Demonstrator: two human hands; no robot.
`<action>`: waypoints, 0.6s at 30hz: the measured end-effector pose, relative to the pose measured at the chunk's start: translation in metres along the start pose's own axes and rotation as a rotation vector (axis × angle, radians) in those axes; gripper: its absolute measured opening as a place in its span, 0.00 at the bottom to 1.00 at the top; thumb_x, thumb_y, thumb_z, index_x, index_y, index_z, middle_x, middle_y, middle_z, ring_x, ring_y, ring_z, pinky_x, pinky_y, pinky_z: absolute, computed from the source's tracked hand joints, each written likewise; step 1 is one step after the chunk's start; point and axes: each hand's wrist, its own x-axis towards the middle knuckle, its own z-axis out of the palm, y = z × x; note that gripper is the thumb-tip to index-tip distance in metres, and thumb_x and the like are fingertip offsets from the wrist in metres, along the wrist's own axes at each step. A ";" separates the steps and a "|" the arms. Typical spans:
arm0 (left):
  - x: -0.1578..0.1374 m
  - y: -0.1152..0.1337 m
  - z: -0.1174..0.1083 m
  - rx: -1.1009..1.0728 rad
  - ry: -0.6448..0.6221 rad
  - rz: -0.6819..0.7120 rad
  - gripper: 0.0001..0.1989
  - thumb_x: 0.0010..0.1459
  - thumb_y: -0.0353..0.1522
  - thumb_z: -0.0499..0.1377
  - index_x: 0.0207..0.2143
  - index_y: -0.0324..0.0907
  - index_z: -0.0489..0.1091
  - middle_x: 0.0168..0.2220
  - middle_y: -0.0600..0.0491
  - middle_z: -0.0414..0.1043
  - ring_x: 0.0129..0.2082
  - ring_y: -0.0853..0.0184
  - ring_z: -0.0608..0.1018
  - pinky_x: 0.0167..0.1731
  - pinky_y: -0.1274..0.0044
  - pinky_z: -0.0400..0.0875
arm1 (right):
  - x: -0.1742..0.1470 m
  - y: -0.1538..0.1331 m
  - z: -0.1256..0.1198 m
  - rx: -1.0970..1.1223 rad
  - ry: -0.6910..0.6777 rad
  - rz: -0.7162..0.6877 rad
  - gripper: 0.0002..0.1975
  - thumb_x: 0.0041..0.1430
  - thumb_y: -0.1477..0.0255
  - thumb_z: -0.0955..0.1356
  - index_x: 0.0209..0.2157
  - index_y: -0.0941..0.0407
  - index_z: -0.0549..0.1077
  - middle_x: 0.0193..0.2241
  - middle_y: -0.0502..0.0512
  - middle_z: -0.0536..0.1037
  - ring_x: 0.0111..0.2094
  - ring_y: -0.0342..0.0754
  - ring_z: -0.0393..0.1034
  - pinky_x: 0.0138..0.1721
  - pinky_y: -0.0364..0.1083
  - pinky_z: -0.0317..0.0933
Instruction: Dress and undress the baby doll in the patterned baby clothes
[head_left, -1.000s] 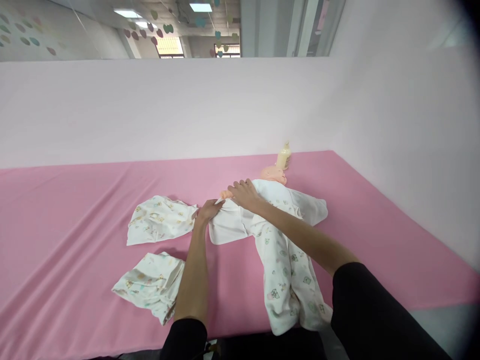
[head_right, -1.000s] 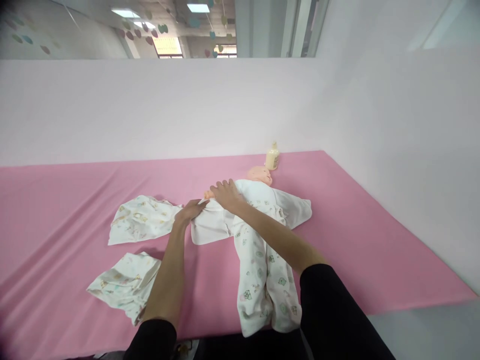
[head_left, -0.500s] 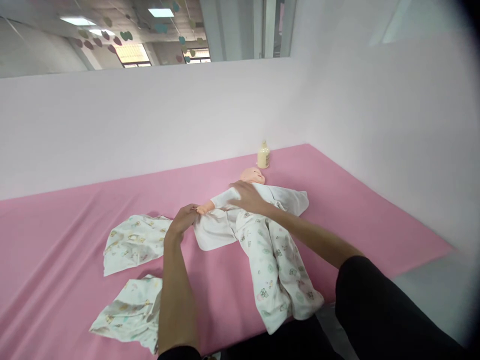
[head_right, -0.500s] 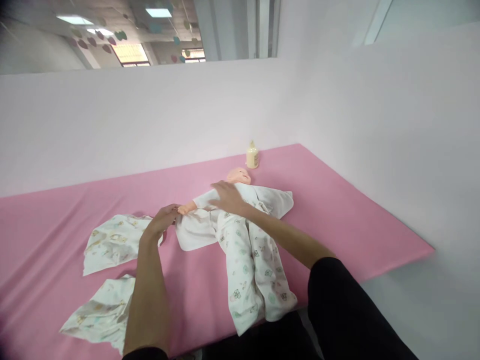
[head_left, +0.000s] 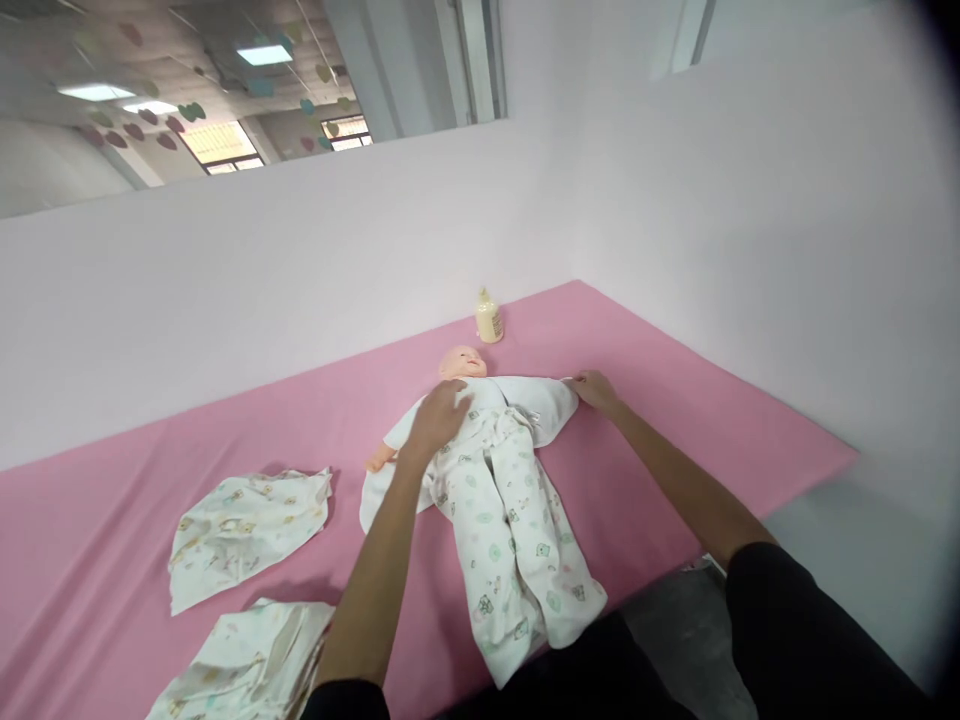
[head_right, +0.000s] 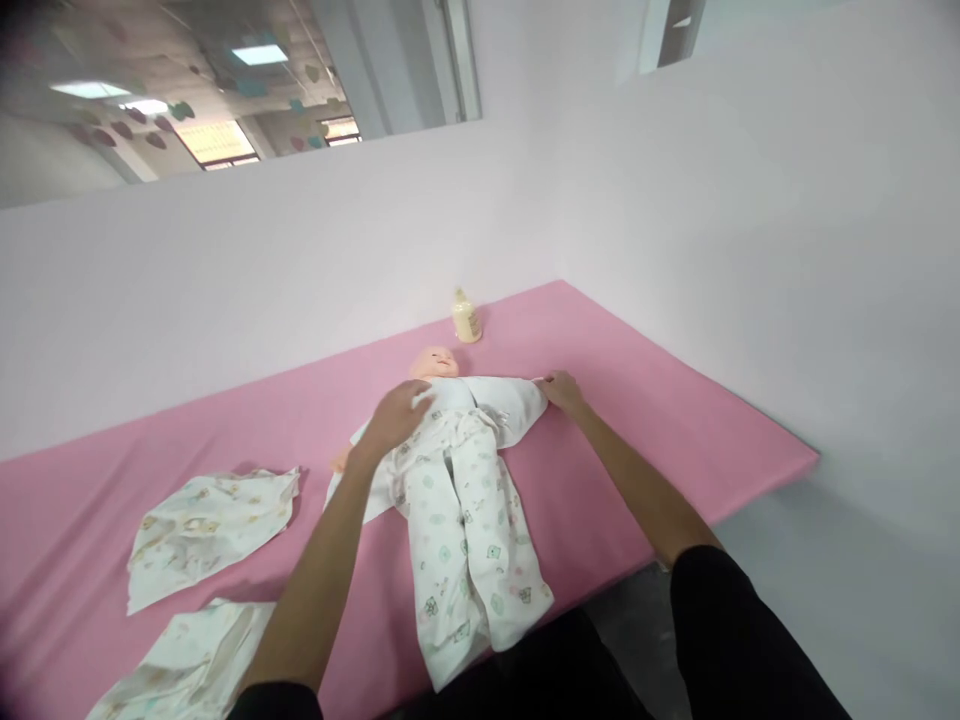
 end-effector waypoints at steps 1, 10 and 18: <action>0.012 0.012 0.012 0.092 -0.076 0.044 0.19 0.67 0.37 0.50 0.55 0.39 0.68 0.59 0.44 0.69 0.60 0.57 0.70 0.60 0.68 0.62 | 0.000 -0.001 0.004 0.011 0.021 -0.009 0.09 0.54 0.66 0.68 0.25 0.57 0.71 0.25 0.52 0.74 0.27 0.45 0.65 0.31 0.44 0.57; 0.074 0.041 0.057 0.477 -0.336 0.149 0.14 0.62 0.32 0.54 0.46 0.34 0.73 0.52 0.37 0.73 0.55 0.53 0.73 0.55 0.67 0.65 | 0.005 0.003 0.006 0.163 0.210 -0.099 0.09 0.59 0.67 0.62 0.26 0.54 0.62 0.27 0.51 0.71 0.30 0.47 0.63 0.36 0.46 0.58; 0.078 0.043 0.049 0.536 -0.411 0.142 0.20 0.57 0.30 0.56 0.52 0.40 0.72 0.53 0.42 0.73 0.54 0.54 0.74 0.53 0.67 0.67 | 0.029 0.015 -0.031 0.373 0.354 -0.065 0.08 0.63 0.67 0.60 0.35 0.56 0.66 0.34 0.56 0.74 0.32 0.47 0.69 0.32 0.46 0.67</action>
